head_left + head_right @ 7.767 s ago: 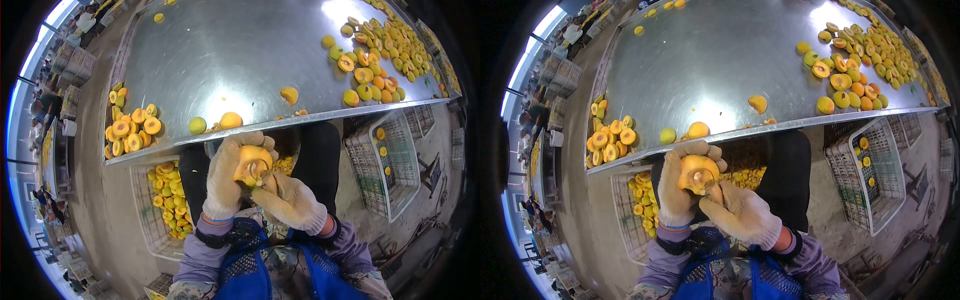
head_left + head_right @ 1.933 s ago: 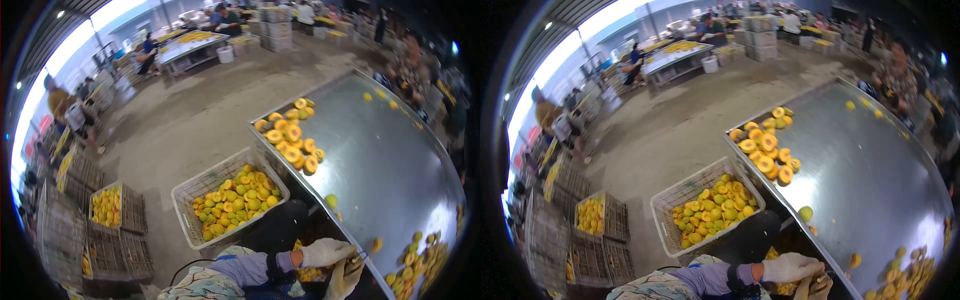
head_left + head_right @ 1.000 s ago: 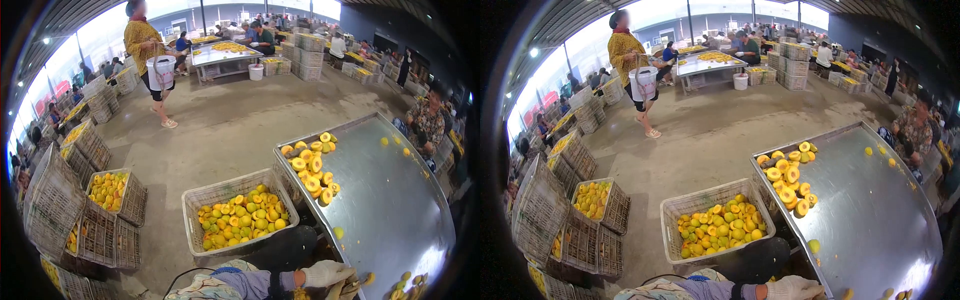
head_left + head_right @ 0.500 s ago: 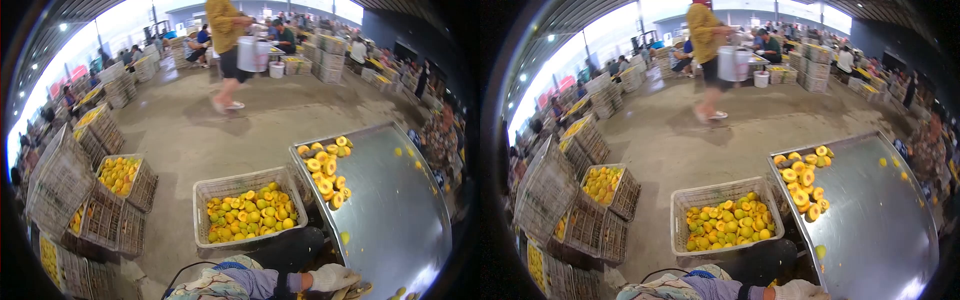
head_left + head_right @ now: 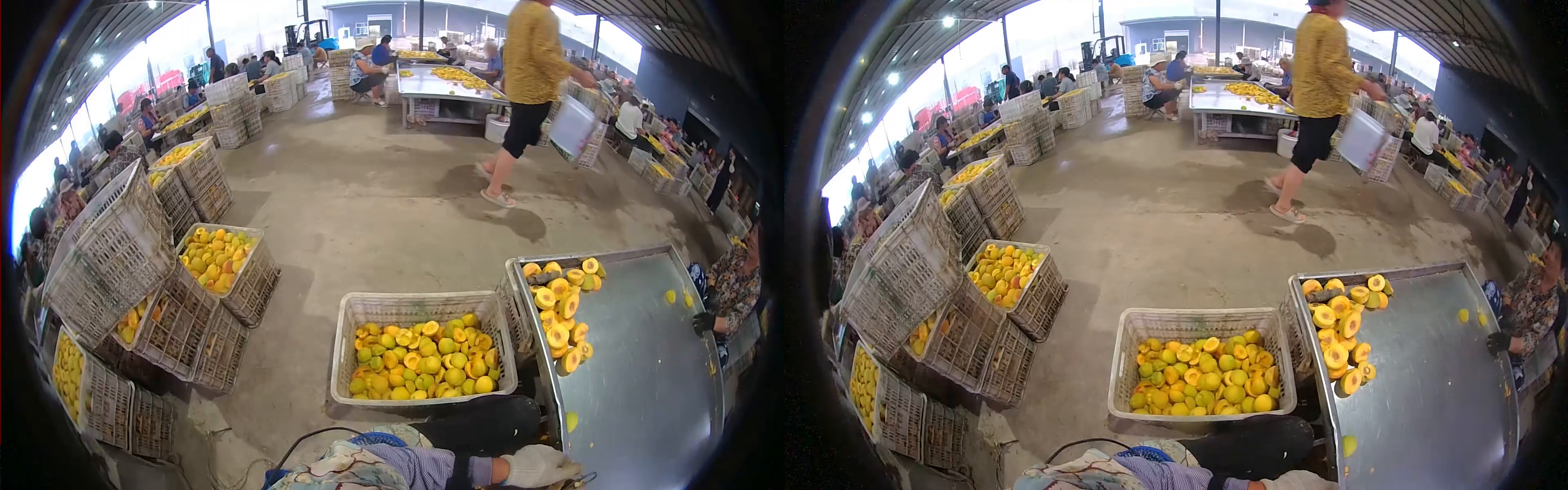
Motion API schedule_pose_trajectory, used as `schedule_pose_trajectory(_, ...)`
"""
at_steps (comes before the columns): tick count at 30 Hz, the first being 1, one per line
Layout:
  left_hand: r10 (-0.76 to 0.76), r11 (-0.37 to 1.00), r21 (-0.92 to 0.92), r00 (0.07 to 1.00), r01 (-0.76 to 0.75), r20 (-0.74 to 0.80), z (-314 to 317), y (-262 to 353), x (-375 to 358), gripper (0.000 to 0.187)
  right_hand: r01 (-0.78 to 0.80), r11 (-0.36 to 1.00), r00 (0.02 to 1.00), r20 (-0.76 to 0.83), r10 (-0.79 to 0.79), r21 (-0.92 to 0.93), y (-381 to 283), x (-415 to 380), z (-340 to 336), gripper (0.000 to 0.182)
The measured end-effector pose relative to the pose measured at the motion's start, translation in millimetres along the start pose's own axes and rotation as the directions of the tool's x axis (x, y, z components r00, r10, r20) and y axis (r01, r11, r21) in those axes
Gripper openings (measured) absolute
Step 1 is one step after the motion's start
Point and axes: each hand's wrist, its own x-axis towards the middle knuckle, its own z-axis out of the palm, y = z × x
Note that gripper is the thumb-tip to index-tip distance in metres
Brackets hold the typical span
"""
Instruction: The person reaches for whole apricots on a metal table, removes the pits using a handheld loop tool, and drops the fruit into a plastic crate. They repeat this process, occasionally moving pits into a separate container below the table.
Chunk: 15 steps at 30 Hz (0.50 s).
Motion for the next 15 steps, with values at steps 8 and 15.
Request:
schedule_pose_trajectory(8, -0.044, 0.999, -0.032, 0.999, 0.043, -0.019, 2, -1, 1, 0.051, 0.006, 1.000, 0.997, 0.071, -0.005, -0.001, 41, -4, 12, 0.028)
schedule_pose_trajectory(15, -0.051, 0.997, -0.046, 0.986, 0.059, 0.159, -6, -4, 5, 0.043, -0.015, 1.000, 0.995, 0.102, 0.017, -0.018, -6, -12, 8, 0.026)
